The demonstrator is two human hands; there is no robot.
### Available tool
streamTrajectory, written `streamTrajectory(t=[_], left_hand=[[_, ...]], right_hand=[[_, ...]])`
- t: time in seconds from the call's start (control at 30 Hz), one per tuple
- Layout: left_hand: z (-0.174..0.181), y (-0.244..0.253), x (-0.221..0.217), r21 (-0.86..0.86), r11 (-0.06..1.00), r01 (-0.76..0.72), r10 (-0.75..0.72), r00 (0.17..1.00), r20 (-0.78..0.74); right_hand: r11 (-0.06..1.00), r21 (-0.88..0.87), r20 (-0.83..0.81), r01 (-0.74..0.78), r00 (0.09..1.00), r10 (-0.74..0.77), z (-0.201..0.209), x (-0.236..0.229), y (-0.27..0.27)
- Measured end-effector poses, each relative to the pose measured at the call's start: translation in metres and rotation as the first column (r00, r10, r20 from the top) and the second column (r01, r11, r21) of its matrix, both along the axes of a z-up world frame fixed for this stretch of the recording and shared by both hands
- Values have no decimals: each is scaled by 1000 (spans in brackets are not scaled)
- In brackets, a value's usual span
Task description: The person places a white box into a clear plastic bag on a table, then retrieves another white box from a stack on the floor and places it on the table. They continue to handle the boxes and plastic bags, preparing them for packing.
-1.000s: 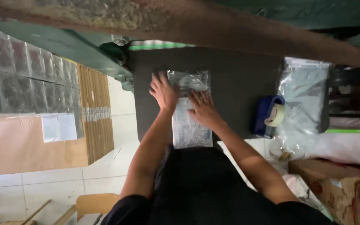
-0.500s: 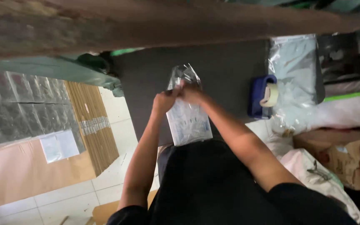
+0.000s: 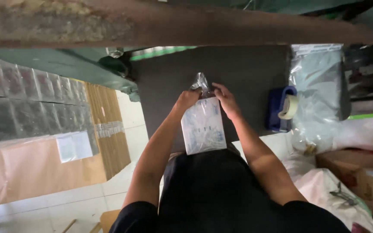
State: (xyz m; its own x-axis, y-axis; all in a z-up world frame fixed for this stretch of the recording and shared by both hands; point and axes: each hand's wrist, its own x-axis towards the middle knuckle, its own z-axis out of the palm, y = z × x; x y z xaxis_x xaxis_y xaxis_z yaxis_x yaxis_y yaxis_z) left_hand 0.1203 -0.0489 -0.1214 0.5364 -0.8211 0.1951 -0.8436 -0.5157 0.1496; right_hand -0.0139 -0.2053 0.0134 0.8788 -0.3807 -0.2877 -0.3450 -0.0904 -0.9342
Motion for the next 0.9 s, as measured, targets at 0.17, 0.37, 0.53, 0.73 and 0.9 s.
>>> streamTrajectory(t=[0.17,0.37,0.53,0.73,0.9], left_hand=[[130,12,12,149,985,-85,169,634,-755],[45,1,52,290,882,-372,467,772,-430],[-16,-2,77,270,839,-472,397,192,-897],[55,24,43,25,795,-605,49,24,-998],[15,10,52,273,951,145,-90,975,-205]], right_hand=[[949,-70,-304,-306,913,272,55,16,-2],[902,221,-210,-370,885,414,91,46,11],[740,118,-364,-662,665,653,38,62,-3],[706,168,-401,-688,607,686,-11,66,3],[657,57,-376,-752,593,711,-7,66,-1]])
